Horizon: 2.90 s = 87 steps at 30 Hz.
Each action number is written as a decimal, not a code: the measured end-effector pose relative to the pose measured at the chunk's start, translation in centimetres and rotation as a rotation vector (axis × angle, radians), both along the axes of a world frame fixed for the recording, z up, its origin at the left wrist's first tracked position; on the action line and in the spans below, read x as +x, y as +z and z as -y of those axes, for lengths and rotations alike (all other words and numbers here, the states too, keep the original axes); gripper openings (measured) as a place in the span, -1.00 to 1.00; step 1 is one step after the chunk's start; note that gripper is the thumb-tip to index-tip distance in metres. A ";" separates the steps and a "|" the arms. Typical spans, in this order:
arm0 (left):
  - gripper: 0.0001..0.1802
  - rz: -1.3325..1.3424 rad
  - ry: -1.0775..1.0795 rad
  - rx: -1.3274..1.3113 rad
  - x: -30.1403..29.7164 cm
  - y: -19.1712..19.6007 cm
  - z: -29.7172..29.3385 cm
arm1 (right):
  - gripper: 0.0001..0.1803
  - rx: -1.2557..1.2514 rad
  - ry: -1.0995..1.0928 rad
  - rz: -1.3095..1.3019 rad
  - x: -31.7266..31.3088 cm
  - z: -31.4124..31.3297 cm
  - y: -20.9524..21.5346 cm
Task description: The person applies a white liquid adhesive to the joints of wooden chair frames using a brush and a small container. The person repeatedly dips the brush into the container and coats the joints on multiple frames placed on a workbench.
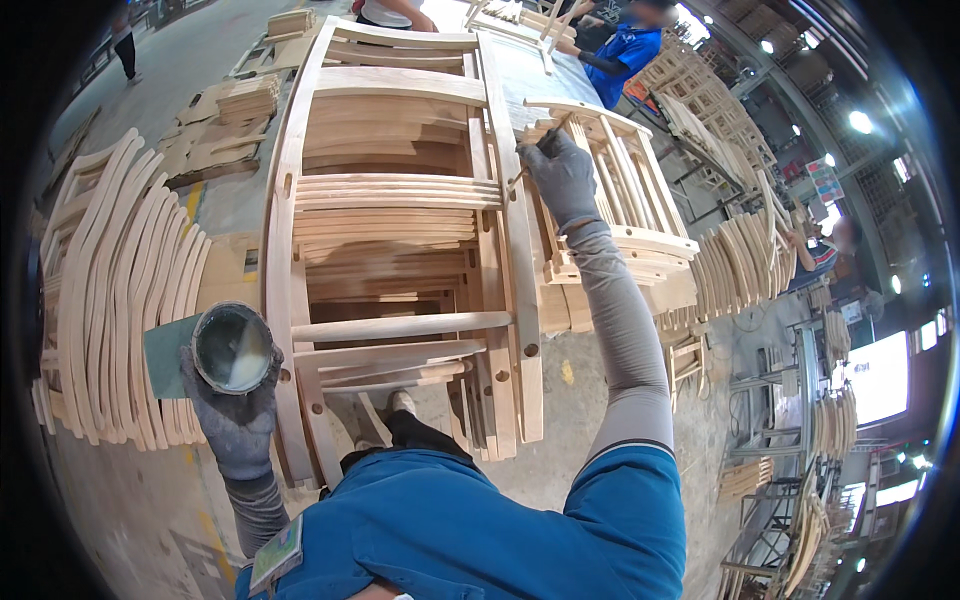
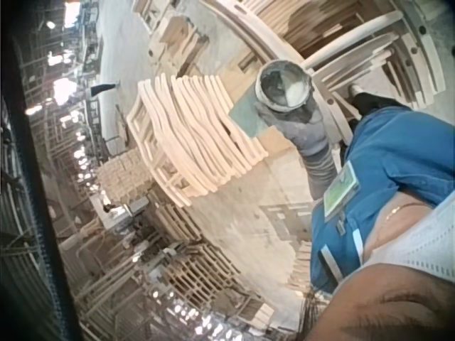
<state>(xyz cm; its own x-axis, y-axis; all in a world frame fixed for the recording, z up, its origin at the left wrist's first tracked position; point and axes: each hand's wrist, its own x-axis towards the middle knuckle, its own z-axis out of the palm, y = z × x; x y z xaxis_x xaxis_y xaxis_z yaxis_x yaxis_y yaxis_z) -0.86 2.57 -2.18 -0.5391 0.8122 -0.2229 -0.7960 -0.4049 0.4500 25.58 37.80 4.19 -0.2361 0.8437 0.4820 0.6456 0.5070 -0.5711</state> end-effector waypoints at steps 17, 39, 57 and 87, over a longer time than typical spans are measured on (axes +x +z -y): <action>-0.44 -0.132 0.058 -0.029 -0.7 -1.3 1.4 | -0.73 0.051 0.120 0.438 -1.2 1.2 1.8; -0.51 -0.055 0.044 0.059 2.0 1.0 5.6 | -0.82 0.324 0.216 0.255 4.9 11.6 -3.3; -0.50 -0.299 -0.121 0.153 21.1 1.7 1.2 | -0.82 0.078 -0.380 -0.399 30.2 25.9 -11.5; -0.46 0.072 -0.508 0.352 51.8 2.3 -19.7 | -0.71 0.043 -0.757 -0.774 60.5 29.1 -12.9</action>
<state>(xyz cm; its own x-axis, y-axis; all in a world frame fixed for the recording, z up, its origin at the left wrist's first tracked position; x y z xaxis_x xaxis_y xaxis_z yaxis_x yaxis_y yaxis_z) 50.99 22.31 0.16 -0.0595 0.9948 0.0831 -0.9516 -0.0816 0.2962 86.08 8.71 -8.76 0.7202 0.6211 0.3092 0.2713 0.1580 -0.9494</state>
